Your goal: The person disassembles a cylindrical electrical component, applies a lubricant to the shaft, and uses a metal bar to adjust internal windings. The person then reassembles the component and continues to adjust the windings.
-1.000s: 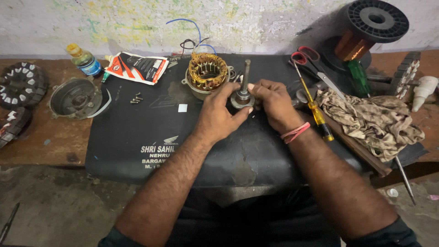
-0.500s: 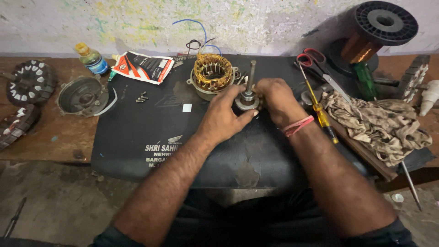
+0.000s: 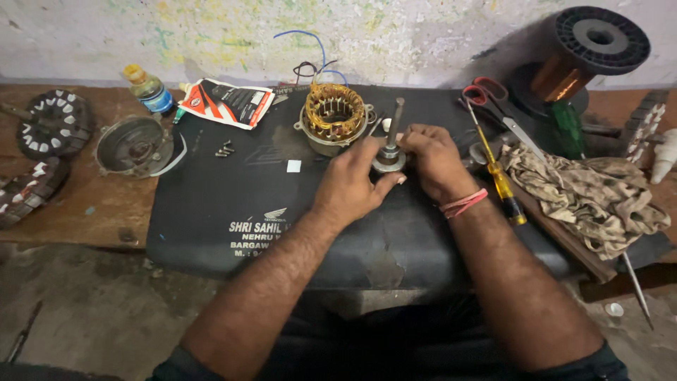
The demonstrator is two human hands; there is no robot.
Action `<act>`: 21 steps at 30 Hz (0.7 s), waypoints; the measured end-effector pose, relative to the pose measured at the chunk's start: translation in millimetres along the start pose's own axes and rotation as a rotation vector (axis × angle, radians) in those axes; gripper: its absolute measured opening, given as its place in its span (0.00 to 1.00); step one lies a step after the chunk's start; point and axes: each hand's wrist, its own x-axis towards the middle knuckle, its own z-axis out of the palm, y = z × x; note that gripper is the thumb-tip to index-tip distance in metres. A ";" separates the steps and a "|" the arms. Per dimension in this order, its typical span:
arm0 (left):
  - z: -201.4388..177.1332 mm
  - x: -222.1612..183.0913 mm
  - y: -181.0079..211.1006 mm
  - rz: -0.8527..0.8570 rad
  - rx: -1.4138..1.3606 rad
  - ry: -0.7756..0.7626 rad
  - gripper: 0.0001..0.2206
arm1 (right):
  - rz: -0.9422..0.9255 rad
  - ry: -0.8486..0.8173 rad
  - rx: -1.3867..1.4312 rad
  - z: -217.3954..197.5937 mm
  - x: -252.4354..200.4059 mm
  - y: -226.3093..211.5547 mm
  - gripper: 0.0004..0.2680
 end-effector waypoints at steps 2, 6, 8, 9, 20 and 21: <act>0.7 0.1 -2.1 0.018 0.029 0.024 0.25 | -0.003 -0.015 -0.004 -0.6 -0.5 -0.5 0.06; -0.3 -2.1 -4.7 0.001 0.051 0.014 0.24 | -0.007 -0.068 0.025 2.5 -4.0 -4.4 0.02; -0.3 -1.5 -5.6 0.081 0.090 0.051 0.25 | -0.005 -0.092 0.015 2.6 -6.1 -7.2 0.02; 0.4 -1.2 -5.7 0.120 0.107 0.068 0.26 | -0.008 -0.100 -0.003 2.0 -7.1 -8.6 0.02; 0.8 -3.1 -5.8 0.089 0.261 -0.024 0.25 | 0.024 -0.121 0.013 1.8 -8.5 -13.0 0.01; 1.2 -3.9 -5.8 0.111 0.295 -0.026 0.25 | 0.032 -0.106 -0.003 1.8 -9.3 -13.2 0.01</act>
